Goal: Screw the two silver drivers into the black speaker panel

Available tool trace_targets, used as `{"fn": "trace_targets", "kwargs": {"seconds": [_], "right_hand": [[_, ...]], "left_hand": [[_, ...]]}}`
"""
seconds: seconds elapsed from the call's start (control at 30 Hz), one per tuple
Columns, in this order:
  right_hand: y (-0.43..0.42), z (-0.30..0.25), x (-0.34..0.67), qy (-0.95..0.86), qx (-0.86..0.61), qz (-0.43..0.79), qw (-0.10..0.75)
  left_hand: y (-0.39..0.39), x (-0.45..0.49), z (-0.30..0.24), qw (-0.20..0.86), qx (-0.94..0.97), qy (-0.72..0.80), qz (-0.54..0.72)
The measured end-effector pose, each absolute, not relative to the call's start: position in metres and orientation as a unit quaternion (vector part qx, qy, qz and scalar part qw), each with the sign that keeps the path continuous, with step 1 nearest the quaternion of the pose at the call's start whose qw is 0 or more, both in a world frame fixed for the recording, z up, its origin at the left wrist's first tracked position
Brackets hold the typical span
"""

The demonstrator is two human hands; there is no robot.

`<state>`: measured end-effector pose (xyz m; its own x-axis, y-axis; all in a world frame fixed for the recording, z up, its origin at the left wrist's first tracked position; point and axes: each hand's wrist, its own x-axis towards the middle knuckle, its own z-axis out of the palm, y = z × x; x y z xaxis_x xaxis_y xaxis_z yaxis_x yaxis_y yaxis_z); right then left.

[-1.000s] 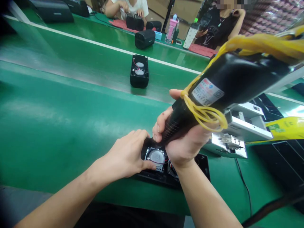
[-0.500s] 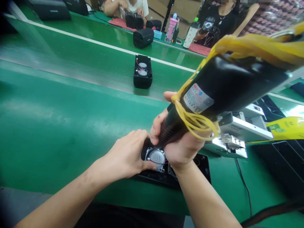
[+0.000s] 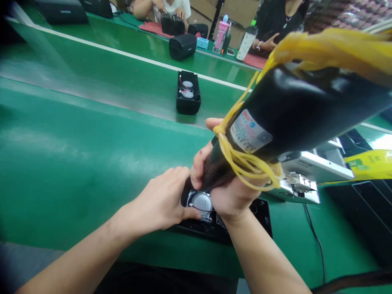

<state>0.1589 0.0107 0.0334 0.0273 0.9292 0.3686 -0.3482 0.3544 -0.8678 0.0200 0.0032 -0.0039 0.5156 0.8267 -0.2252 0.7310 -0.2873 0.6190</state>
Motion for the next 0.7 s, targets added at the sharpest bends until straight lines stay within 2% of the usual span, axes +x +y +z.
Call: {"fn": "trace_targets", "kwargs": {"seconds": [0.7], "right_hand": [[0.013,0.012,0.159,-0.509,-0.254,0.49,0.661]], "left_hand": [[0.006,0.022,-0.003,0.323,0.806,0.494,0.042]]}}
